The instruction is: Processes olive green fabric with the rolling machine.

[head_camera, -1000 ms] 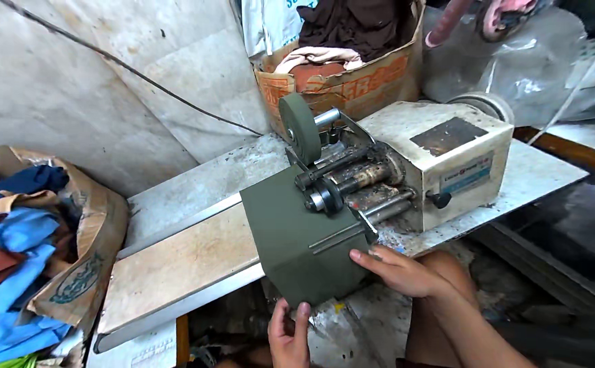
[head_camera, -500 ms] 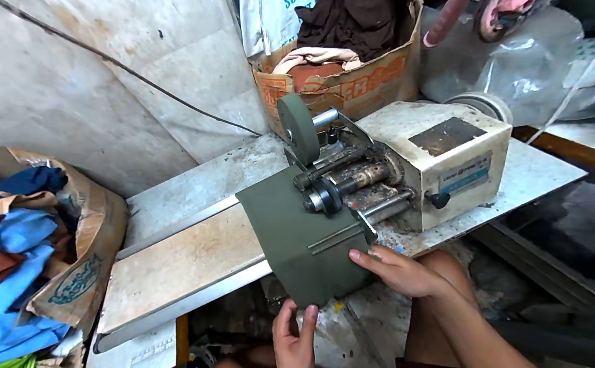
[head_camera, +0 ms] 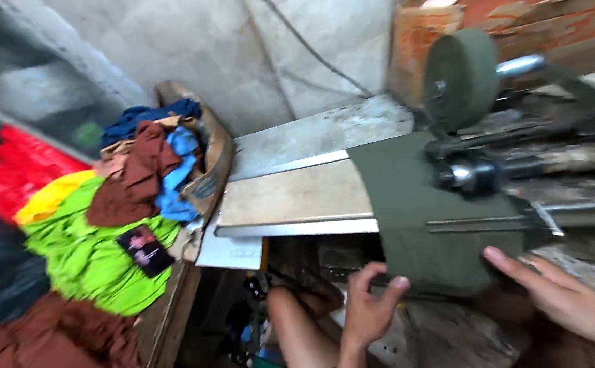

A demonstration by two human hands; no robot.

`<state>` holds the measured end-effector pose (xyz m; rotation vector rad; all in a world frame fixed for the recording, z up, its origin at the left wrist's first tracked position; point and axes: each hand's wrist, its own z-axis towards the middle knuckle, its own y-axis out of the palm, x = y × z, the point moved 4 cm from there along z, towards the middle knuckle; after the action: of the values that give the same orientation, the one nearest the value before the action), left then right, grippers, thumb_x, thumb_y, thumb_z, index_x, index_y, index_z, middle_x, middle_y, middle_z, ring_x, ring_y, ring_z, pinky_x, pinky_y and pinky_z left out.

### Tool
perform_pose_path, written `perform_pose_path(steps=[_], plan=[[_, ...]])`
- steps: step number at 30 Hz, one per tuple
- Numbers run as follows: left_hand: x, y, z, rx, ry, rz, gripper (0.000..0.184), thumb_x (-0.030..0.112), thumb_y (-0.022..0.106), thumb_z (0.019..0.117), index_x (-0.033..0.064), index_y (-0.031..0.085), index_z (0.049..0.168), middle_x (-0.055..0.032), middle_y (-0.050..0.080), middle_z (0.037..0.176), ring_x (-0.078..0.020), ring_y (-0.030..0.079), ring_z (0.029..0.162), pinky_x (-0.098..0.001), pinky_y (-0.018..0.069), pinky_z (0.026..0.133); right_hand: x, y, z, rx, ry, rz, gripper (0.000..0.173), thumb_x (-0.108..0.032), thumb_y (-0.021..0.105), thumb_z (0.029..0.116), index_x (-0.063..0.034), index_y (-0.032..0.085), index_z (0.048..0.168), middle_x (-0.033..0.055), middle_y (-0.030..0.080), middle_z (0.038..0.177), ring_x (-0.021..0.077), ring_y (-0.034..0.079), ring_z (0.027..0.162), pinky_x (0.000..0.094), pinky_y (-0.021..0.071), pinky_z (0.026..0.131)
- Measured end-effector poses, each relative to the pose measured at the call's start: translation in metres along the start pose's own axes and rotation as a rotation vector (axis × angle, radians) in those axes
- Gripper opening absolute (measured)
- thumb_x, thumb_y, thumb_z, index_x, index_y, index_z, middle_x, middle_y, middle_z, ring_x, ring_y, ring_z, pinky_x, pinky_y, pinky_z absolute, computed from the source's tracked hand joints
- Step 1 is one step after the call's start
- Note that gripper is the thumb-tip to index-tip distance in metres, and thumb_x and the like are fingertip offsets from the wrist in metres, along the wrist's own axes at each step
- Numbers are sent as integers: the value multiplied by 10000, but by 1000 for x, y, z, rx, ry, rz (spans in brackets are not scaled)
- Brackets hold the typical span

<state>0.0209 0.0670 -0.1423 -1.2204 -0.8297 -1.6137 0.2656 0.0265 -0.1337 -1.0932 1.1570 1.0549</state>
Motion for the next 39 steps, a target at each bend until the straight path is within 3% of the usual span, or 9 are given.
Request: perform_pose_path(steps=[3, 5, 9, 18, 23, 34, 39], plan=[[1, -2, 3, 0, 3, 22, 252, 128, 648, 985, -98, 663, 1095, -122, 717, 1040, -108, 680, 991, -324, 560, 946, -8, 0, -1, -22, 50, 9, 261, -305, 466, 1076, -132, 595, 1221, -203, 686, 1077, -123, 617, 1045, 176, 514, 995], [2, 1, 3, -30, 6, 14, 233, 130, 659, 983, -90, 675, 1059, -113, 721, 1016, -100, 680, 978, -323, 562, 936, -10, 1, 1, -32, 44, 16, 231, -292, 458, 1077, -163, 605, 1199, -217, 695, 1065, -124, 625, 1032, 172, 519, 986], [-1, -2, 4, 2, 6, 5, 241, 117, 638, 989, -97, 664, 1098, -120, 714, 1049, -108, 678, 997, -322, 561, 939, -5, 1, 2, -36, -20, 27, 246, -328, 465, 1078, -194, 636, 1194, -211, 701, 1089, -107, 628, 1051, 180, 518, 991], [-1, 2, 4, -33, 22, -6, 212, 116, 645, 990, -85, 675, 1049, -107, 721, 999, -98, 684, 963, -315, 566, 922, 0, 1, 3, -25, -64, 51, 252, -385, 485, 1069, -236, 657, 1177, -195, 710, 1100, -81, 637, 1061, 196, 517, 999], [-2, -1, 5, -13, 1, -6, 238, 113, 645, 989, -89, 662, 1113, -126, 718, 1058, -125, 685, 1012, -341, 563, 956, 2, 1, 4, -31, -89, 52, 256, -402, 482, 1070, -257, 666, 1172, -195, 713, 1097, -76, 640, 1062, 197, 523, 992], [-4, -3, 4, 29, -24, -28, 249, 127, 648, 987, -78, 655, 1130, -104, 721, 1034, -114, 695, 965, -328, 582, 906, 5, 1, 4, -20, -87, 35, 288, -455, 489, 1058, -263, 668, 1176, -186, 716, 1094, -68, 643, 1063, 201, 525, 991], [-2, -1, 2, 18, -23, -42, 245, 108, 675, 972, -73, 675, 1138, -115, 732, 1071, -126, 701, 1012, -349, 580, 950, 8, 1, 5, -20, -86, 61, 302, -464, 497, 1054, -261, 678, 1184, -166, 723, 1104, -46, 652, 1068, 213, 529, 991]])
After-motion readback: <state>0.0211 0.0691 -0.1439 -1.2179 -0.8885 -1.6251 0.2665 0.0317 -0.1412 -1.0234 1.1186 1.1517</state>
